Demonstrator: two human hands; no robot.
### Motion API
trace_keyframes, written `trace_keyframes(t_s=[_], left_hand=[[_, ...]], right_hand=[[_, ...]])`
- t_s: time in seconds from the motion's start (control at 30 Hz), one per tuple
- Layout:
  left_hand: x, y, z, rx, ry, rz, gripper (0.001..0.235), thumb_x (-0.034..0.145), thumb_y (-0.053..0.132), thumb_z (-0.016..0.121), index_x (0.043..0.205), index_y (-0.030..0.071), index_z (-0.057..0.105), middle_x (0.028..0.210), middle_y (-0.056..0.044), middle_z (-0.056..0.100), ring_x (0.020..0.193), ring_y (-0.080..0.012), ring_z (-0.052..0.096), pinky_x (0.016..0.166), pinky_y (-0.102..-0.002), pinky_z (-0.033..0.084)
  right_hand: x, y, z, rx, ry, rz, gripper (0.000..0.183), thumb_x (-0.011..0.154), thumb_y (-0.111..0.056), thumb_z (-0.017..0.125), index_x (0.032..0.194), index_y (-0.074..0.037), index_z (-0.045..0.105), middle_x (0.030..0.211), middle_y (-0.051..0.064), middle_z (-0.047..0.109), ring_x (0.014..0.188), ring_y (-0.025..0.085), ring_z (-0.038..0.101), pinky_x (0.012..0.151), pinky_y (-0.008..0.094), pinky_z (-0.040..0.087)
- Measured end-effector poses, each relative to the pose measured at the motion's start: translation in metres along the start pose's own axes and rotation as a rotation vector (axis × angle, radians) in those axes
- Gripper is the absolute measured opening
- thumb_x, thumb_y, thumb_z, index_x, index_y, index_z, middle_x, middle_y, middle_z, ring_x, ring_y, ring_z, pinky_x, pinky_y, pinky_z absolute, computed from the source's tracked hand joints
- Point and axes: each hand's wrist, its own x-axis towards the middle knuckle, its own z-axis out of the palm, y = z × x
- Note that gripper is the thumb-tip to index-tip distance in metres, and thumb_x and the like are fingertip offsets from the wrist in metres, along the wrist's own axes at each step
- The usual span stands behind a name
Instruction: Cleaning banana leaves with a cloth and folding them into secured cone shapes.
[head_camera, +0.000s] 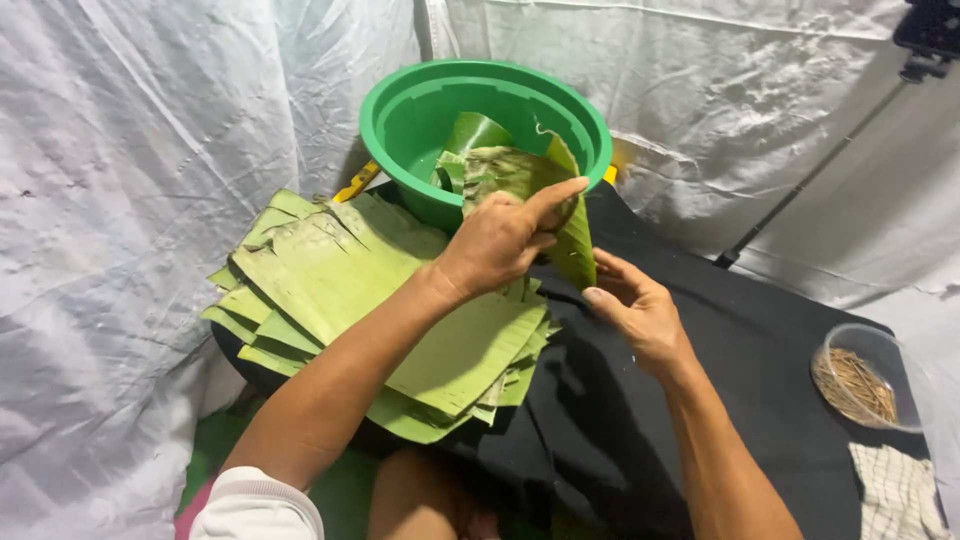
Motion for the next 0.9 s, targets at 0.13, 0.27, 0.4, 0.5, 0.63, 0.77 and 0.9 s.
trace_keyframes(t_s=[0.13,0.27,0.4,0.5,0.63,0.77,0.9], left_hand=[[0.018,-0.035,0.001,0.110,0.051,0.031,0.086,0.094,0.005,0.074,0.164,0.027,0.029,0.092,-0.002,0.080,0.078,-0.0192,0.076,0.099,-0.042,0.055],[0.047,-0.050,-0.015,0.265,0.231,0.117,0.086,0.096,0.013,0.079,0.162,0.029,0.027,0.104,0.011,0.082,0.108,-0.0117,0.076,0.118,-0.043,0.039],[0.073,-0.058,-0.037,0.397,0.337,0.278,0.055,0.099,0.018,0.077,0.147,0.030,0.052,0.127,0.016,0.080,0.129,-0.0162,0.070,0.126,-0.050,0.019],[0.076,-0.068,-0.047,0.463,0.340,0.334,0.052,0.097,0.013,0.078,0.143,0.027,0.059,0.134,0.016,0.075,0.130,-0.0077,0.062,0.115,-0.034,0.037],[0.075,-0.108,-0.041,0.362,0.263,0.360,0.053,0.097,0.013,0.075,0.145,0.024,0.057,0.138,0.014,0.071,0.128,-0.0103,0.071,0.118,-0.039,0.039],[0.063,-0.129,-0.047,0.210,0.437,0.324,0.047,0.096,0.020,0.082,0.137,0.020,0.060,0.138,0.005,0.062,0.131,-0.0204,0.058,0.122,-0.046,0.036],[0.051,-0.160,-0.019,-0.152,0.700,-0.228,0.095,0.099,0.065,0.061,0.162,0.010,0.015,0.166,-0.021,0.029,0.153,-0.0388,0.041,0.125,-0.053,0.044]], right_hand=[[0.056,0.000,-0.002,-0.461,0.109,-0.346,0.045,0.088,-0.018,0.082,0.132,-0.013,0.072,0.112,0.016,0.076,0.103,0.026,0.073,0.083,0.044,0.060],[0.093,-0.053,0.023,-0.474,0.086,-0.494,0.050,0.087,-0.006,0.075,0.135,-0.005,0.063,0.112,0.014,0.073,0.095,0.021,0.069,0.078,0.033,0.057],[0.134,-0.090,0.058,-0.519,0.087,-0.545,0.019,0.092,-0.007,0.074,0.109,0.000,0.066,0.093,0.005,0.071,0.082,0.013,0.063,0.076,0.026,0.052],[0.175,-0.066,0.060,-0.360,-0.016,-0.478,0.011,0.093,-0.002,0.067,0.103,0.002,0.066,0.084,0.003,0.063,0.071,0.008,0.054,0.058,0.023,0.045],[0.203,-0.053,0.064,-0.326,-0.024,-0.476,0.015,0.091,-0.002,0.069,0.105,0.001,0.066,0.087,0.003,0.065,0.074,0.009,0.057,0.062,0.023,0.048],[0.223,-0.042,0.073,-0.256,-0.064,-0.467,0.026,0.086,-0.001,0.075,0.110,-0.002,0.066,0.096,0.003,0.069,0.082,0.010,0.063,0.072,0.023,0.053],[0.232,-0.028,0.089,-0.186,-0.111,-0.445,0.038,0.081,0.000,0.081,0.115,-0.004,0.067,0.105,0.004,0.073,0.090,0.011,0.069,0.081,0.024,0.059]])
